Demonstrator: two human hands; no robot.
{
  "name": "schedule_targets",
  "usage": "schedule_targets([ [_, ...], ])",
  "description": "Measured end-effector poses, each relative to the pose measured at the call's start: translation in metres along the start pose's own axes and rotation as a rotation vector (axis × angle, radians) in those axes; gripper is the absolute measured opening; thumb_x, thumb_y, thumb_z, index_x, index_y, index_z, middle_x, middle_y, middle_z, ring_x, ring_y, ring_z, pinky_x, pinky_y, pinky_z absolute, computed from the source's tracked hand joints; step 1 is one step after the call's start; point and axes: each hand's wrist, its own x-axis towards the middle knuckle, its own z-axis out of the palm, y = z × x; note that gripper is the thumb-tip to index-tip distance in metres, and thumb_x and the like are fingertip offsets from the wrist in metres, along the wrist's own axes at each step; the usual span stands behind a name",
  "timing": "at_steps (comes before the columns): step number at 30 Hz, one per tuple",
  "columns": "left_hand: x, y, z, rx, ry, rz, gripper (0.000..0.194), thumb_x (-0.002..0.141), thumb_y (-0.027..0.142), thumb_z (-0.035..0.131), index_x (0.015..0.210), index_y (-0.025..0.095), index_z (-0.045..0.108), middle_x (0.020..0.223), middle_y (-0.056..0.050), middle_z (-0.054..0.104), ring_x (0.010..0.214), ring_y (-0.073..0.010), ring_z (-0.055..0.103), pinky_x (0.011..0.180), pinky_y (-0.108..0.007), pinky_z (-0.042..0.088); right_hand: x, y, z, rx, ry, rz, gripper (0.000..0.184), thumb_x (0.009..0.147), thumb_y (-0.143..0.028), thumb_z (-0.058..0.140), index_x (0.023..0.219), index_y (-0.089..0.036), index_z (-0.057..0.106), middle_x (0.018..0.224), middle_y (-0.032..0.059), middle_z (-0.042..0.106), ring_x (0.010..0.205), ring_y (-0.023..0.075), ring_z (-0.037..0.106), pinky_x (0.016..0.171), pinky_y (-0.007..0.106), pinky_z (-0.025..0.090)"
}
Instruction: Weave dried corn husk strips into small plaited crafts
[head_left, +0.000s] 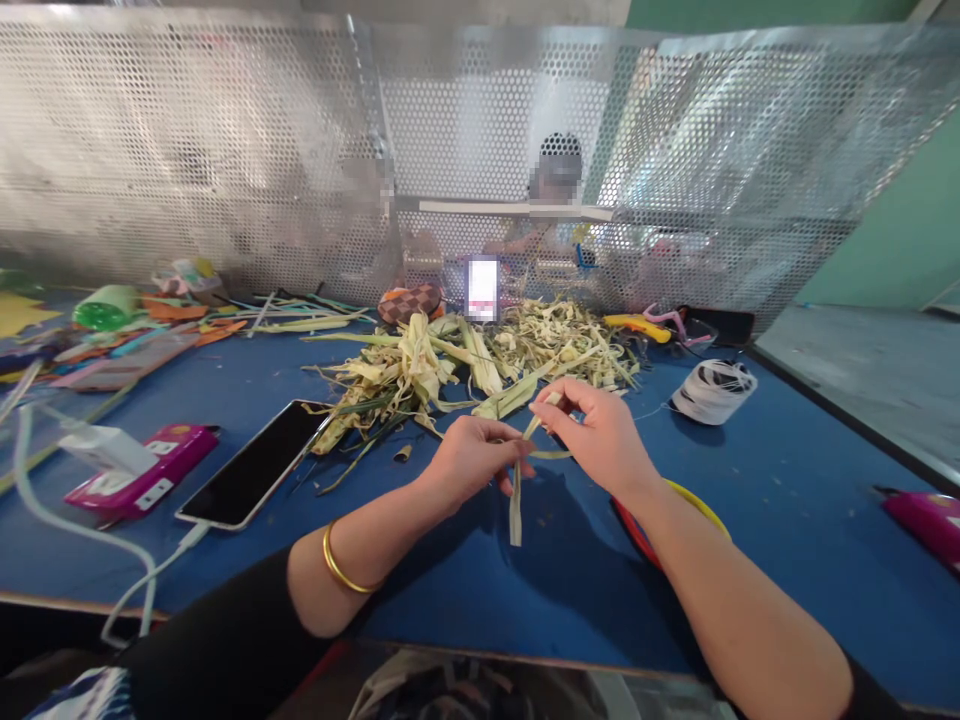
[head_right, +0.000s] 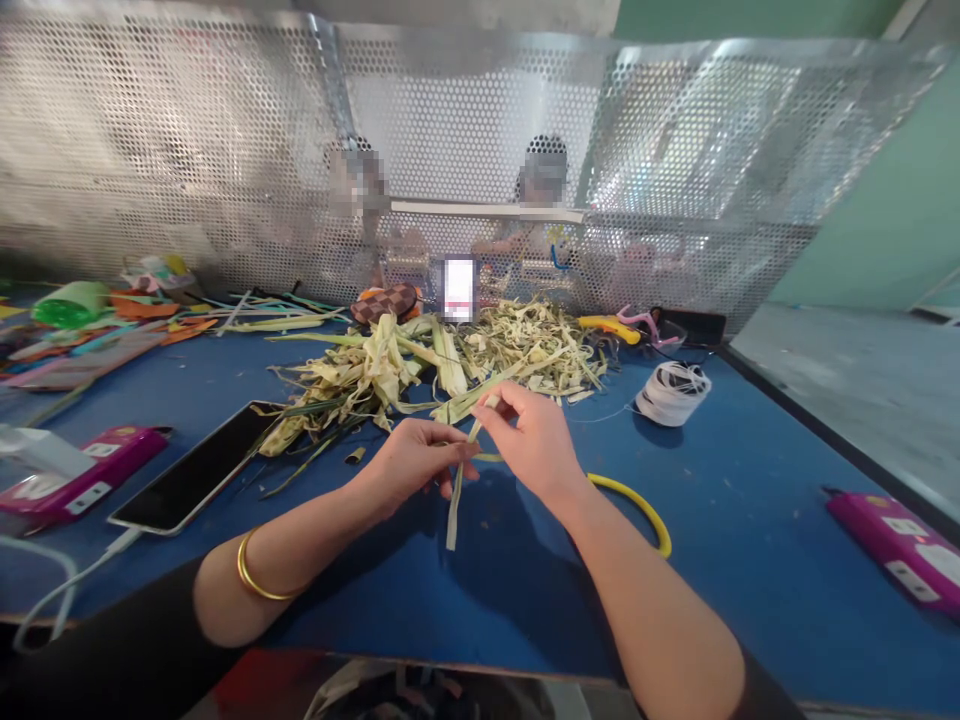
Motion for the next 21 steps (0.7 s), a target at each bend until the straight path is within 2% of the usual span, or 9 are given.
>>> schedule_targets([
  [5, 0.003, -0.004, 0.001, -0.191, 0.139, -0.016, 0.015, 0.077, 0.025, 0.059, 0.067, 0.014, 0.060, 0.066, -0.005, 0.070, 0.037, -0.0081, 0.055, 0.033, -0.016, 0.032, -0.007, -0.006, 0.003, -0.264, 0.188, -0.190, 0.012, 0.083, -0.025, 0.054, 0.073, -0.021, 0.059, 0.068, 0.0004, 0.066, 0.063, 0.0148, 0.059, 0.064, 0.026, 0.041],
  [11, 0.006, -0.009, 0.000, -0.322, 0.178, -0.044, 0.024, 0.076, 0.035, 0.064, 0.069, 0.013, 0.060, 0.066, -0.007, 0.069, 0.041, -0.0109, 0.058, 0.034, -0.017, 0.035, -0.013, -0.005, 0.013, -0.428, 0.194, -0.364, 0.011, 0.086, -0.019, 0.052, 0.080, -0.021, 0.061, 0.071, -0.0002, 0.068, 0.064, 0.0143, 0.061, 0.065, 0.024, 0.041],
  [16, 0.005, -0.009, 0.002, -0.455, 0.217, -0.053, 0.015, 0.075, 0.027, 0.062, 0.067, 0.014, 0.059, 0.053, -0.001, 0.061, 0.045, -0.0131, 0.061, 0.040, -0.019, 0.041, -0.018, -0.008, 0.022, -0.553, 0.217, -0.457, 0.016, 0.088, -0.018, 0.050, 0.077, -0.020, 0.062, 0.067, 0.0000, 0.067, 0.061, 0.0135, 0.058, 0.070, 0.026, 0.039],
  [21, 0.003, -0.004, 0.003, -0.592, 0.193, -0.097, 0.012, 0.073, 0.023, 0.059, 0.068, 0.012, 0.061, 0.058, -0.004, 0.064, 0.047, -0.0120, 0.060, 0.047, -0.021, 0.047, -0.020, -0.012, 0.026, -0.659, 0.206, -0.483, 0.018, 0.089, -0.018, 0.050, 0.077, -0.019, 0.064, 0.071, 0.0018, 0.067, 0.068, 0.0150, 0.057, 0.079, 0.032, 0.034],
])
